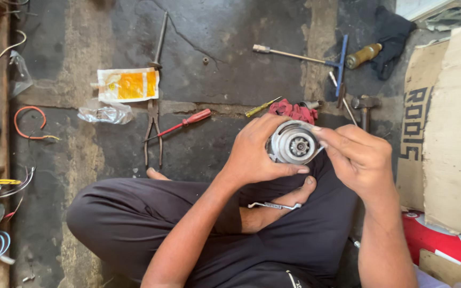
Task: The person sits on the floor and uses a metal file to scrape and smooth the surface of a cylindrical motor component. They rotate the component to access different areas and continue filing until the end of the clip.
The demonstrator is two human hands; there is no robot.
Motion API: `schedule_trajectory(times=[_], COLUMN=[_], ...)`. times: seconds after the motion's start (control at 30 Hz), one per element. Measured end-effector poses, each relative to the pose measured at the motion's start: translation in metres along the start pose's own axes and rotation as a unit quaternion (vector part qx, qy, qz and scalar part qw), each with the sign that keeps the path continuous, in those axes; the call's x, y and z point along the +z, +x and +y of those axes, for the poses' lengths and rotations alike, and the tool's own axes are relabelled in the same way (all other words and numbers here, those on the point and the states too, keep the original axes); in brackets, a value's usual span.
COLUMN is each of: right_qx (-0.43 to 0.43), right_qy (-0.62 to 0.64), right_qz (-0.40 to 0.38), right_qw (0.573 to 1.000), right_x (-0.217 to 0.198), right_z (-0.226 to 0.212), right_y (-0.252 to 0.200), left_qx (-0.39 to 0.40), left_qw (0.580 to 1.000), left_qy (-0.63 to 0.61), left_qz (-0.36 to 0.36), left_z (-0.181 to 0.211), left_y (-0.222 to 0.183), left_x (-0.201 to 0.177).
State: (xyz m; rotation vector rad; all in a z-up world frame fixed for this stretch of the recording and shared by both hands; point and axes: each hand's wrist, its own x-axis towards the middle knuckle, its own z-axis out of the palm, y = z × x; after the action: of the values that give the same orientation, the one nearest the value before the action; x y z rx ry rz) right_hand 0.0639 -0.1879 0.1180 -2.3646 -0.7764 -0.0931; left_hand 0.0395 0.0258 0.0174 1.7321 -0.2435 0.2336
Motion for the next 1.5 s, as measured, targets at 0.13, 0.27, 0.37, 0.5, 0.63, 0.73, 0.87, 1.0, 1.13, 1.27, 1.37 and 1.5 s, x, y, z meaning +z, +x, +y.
schedule_trajectory(times=[0.13, 0.27, 0.37, 0.5, 0.63, 0.73, 0.87, 1.0, 1.13, 1.27, 1.37, 1.5], right_qx=[0.024, 0.001, 0.007, 0.040, 0.009, -0.019, 0.031, -0.018, -0.009, 0.034, -0.031, -0.001], right_qy=[0.042, 0.025, 0.061, 0.081, 0.081, 0.074, 0.067, 0.052, 0.055, 0.038, 0.054, 0.066], right_qz=[-0.028, -0.005, -0.040, -0.064, -0.081, -0.117, -0.106, -0.088, -0.127, -0.119, -0.133, -0.181], right_qw=[0.998, 1.000, 0.997, 0.994, 0.993, 0.990, 0.992, 0.995, 0.990, 0.992, 0.989, 0.981], right_x=[-0.007, -0.002, -0.003, -0.009, -0.001, -0.009, -0.012, -0.003, -0.010, -0.009, -0.008, -0.012], right_z=[0.004, 0.008, 0.015, 0.016, 0.010, 0.006, 0.002, 0.006, 0.009, 0.009, 0.013, 0.018], right_y=[0.002, 0.006, 0.006, 0.018, 0.033, 0.039, 0.045, 0.038, 0.043, 0.052, 0.053, 0.060], left_qx=[0.007, 0.001, -0.003, -0.012, -0.007, -0.015, -0.019, -0.037, -0.068, -0.068, -0.045, -0.069], left_qw=[1.000, 1.000, 1.000, 0.999, 0.999, 0.998, 0.999, 0.998, 0.997, 0.996, 0.997, 0.996], left_qy=[0.012, 0.015, 0.004, 0.000, -0.016, -0.025, -0.021, -0.044, -0.033, -0.046, -0.051, -0.058], left_qz=[-0.008, -0.009, -0.025, -0.042, -0.049, -0.054, -0.030, -0.038, -0.030, -0.024, -0.023, -0.014], left_z=[0.002, 0.003, 0.003, 0.001, -0.004, -0.004, -0.010, -0.015, -0.015, -0.017, -0.019, -0.020], left_y=[0.001, 0.001, 0.000, 0.001, -0.002, -0.001, 0.001, -0.006, -0.004, -0.004, -0.007, -0.005], left_x=[-0.004, -0.005, -0.004, -0.010, -0.010, -0.007, -0.010, -0.004, -0.003, -0.003, -0.002, -0.002])
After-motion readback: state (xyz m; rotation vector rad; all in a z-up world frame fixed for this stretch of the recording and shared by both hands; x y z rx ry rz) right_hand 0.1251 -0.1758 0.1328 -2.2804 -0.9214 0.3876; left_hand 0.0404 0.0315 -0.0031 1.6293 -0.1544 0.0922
